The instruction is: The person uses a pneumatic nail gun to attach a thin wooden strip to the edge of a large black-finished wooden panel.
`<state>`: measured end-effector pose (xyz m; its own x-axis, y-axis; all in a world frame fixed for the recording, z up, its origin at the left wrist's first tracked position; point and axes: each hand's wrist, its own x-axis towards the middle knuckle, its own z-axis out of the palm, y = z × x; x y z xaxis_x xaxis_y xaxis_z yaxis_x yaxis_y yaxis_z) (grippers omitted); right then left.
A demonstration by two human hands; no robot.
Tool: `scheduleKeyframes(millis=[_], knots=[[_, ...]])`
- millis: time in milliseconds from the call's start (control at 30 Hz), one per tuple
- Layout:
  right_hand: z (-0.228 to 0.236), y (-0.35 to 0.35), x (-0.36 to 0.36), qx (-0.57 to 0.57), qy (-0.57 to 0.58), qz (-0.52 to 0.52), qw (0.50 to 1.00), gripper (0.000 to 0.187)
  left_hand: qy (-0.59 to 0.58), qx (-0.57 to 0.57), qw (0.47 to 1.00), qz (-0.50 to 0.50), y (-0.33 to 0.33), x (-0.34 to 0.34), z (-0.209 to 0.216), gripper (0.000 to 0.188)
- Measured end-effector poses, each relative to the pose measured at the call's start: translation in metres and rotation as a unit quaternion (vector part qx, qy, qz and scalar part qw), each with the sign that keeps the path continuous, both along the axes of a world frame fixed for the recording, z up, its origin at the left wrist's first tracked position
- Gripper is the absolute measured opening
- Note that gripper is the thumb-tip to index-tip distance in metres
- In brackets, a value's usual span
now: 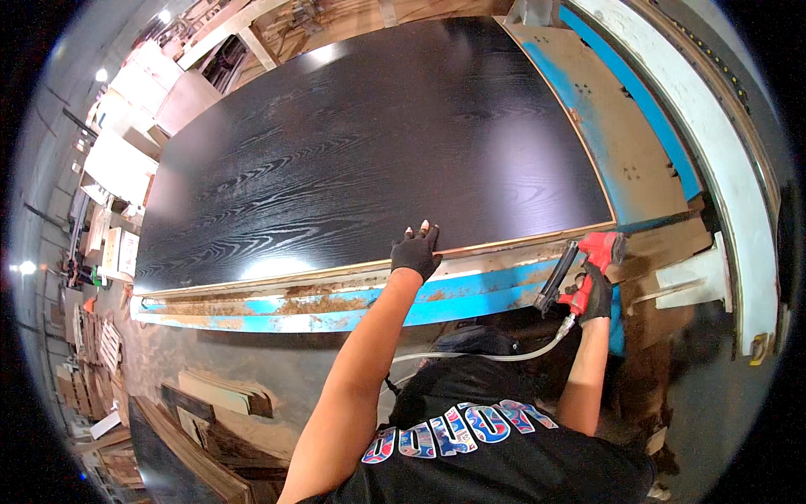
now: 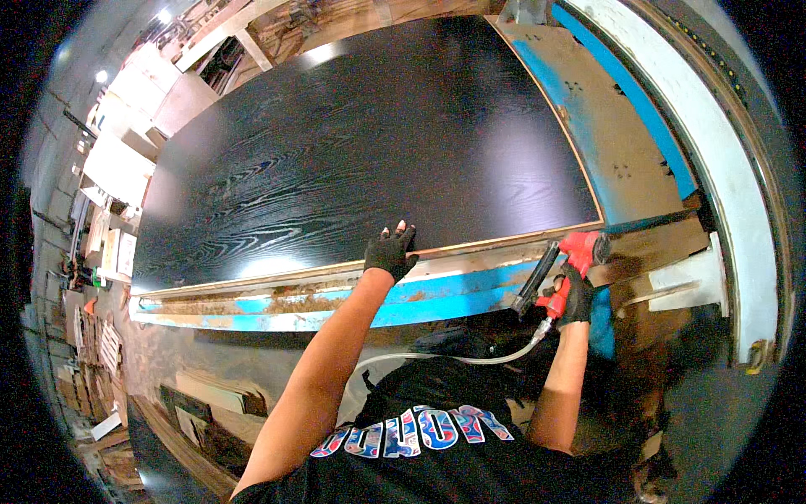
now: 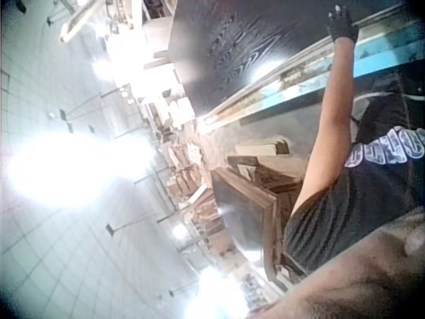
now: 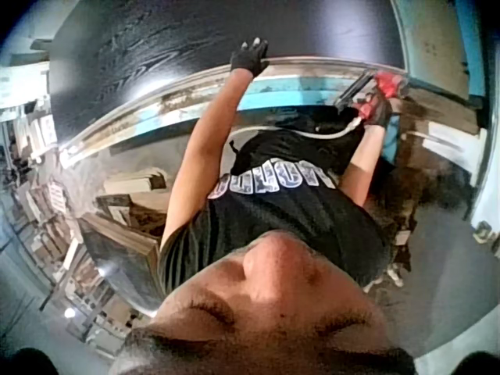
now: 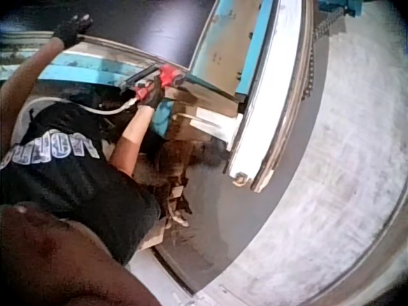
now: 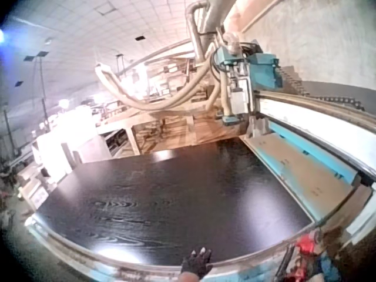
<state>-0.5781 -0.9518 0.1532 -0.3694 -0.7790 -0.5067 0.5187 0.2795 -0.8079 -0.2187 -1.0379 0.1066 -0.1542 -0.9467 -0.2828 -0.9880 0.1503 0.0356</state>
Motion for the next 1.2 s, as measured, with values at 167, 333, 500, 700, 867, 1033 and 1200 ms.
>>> scheduleKeyframes(millis=[167, 333, 500, 700, 867, 1033, 1200], knots=[[-0.002, -0.006, 0.001, -0.013, 0.028, 0.025, 0.999, 0.021, -0.009, -0.01, 1.0, 0.003, 0.0, -0.001, 0.001, 0.063], [-0.011, -0.009, 0.003, -0.012, 0.051, 0.056, 0.997, 0.022, 0.004, 0.001, 1.0, 0.013, 0.0, -0.006, 0.004, 0.063], [-0.012, -0.014, 0.009, -0.022, 0.052, 0.087, 0.995, 0.023, 0.032, -0.033, 0.999, 0.02, 0.003, -0.001, -0.006, 0.065], [0.002, -0.014, 0.02, -0.02, 0.056, 0.098, 0.993, 0.022, 0.025, -0.032, 0.999, 0.019, 0.004, -0.003, -0.003, 0.063], [0.011, -0.014, 0.026, -0.009, 0.064, 0.094, 0.993, 0.02, 0.036, -0.045, 0.998, 0.017, 0.005, -0.001, -0.006, 0.064], [-0.01, -0.015, 0.014, -0.033, 0.078, 0.09, 0.992, 0.019, 0.023, -0.025, 0.999, 0.013, 0.005, -0.004, 0.001, 0.067], [-0.009, -0.015, 0.017, -0.016, 0.07, 0.082, 0.994, 0.021, 0.019, -0.025, 0.999, 0.012, 0.005, -0.001, -0.002, 0.069]])
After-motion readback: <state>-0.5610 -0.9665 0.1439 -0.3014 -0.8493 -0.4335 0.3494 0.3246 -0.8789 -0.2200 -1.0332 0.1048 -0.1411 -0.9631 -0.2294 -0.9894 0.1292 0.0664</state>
